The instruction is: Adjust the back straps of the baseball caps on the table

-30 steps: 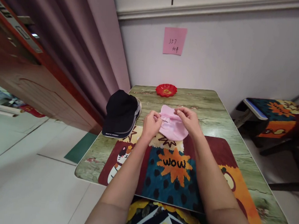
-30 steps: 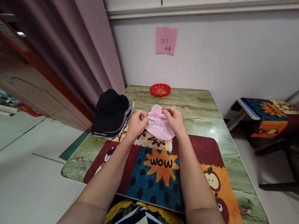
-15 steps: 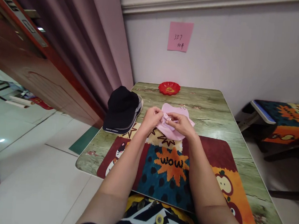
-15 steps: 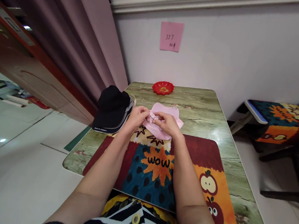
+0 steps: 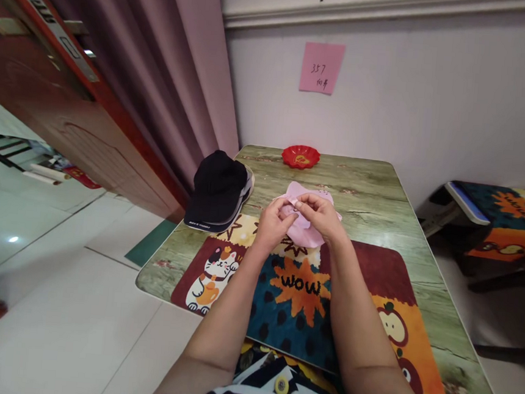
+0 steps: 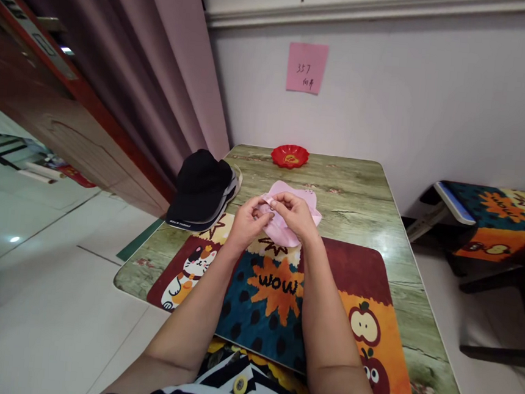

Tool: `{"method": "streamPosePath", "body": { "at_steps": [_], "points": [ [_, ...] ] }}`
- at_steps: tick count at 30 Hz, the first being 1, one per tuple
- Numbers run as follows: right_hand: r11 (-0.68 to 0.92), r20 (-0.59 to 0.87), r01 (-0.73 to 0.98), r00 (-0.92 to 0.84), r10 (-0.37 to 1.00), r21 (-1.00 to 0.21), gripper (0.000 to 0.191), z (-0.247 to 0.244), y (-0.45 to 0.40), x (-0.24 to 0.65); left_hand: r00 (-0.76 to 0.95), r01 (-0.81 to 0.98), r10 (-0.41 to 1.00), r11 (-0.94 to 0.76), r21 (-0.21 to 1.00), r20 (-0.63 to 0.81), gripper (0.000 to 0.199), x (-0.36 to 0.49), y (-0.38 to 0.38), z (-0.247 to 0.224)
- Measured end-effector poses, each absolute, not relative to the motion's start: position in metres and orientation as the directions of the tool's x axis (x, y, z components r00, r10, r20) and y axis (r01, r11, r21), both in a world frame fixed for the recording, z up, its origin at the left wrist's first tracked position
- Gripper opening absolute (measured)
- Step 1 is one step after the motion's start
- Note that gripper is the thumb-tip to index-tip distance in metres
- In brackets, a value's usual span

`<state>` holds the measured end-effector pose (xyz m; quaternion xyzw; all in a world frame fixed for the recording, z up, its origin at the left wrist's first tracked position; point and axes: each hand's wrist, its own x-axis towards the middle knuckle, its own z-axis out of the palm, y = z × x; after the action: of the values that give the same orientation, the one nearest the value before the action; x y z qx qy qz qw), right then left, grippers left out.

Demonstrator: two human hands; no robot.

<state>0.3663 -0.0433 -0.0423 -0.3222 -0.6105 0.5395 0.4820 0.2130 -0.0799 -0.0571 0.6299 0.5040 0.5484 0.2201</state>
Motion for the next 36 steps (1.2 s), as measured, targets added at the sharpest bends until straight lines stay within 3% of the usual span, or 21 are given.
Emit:
{"method": "streamPosePath", "body": {
  "at_steps": [10, 17, 23, 29, 36],
  "points": [
    [0.143, 0.181, -0.133, -0.335, 0.925, -0.981, 0.032, -0.044, -0.043, 0.372, -0.112, 0.294, 0.894, -0.387, 0.874, 0.433, 0.015, 0.210, -0.088, -0.057],
    [0.161, 0.202, -0.142, -0.350, 0.915, -0.977, 0.035, -0.036, -0.049, 0.367, -0.068, 0.450, 0.876, -0.400, 0.799, 0.477, 0.014, 0.211, -0.093, -0.051],
    [0.107, 0.159, -0.169, -0.336, 0.928, -0.980, 0.038, -0.035, -0.050, 0.368, -0.060, 0.469, 0.873, -0.403, 0.786, 0.483, 0.017, 0.210, -0.094, -0.051],
    [0.187, 0.206, -0.091, -0.290, 0.935, -0.978, 0.036, -0.048, -0.041, 0.369, -0.090, 0.458, 0.874, -0.389, 0.799, 0.477, 0.016, 0.210, -0.094, -0.050],
    [0.343, 0.306, 0.155, -0.219, 0.926, -0.927, 0.023, -0.048, -0.038, 0.377, -0.074, 0.460, 0.865, -0.412, 0.787, 0.496, 0.009, 0.212, -0.093, -0.046]
  ]
}}
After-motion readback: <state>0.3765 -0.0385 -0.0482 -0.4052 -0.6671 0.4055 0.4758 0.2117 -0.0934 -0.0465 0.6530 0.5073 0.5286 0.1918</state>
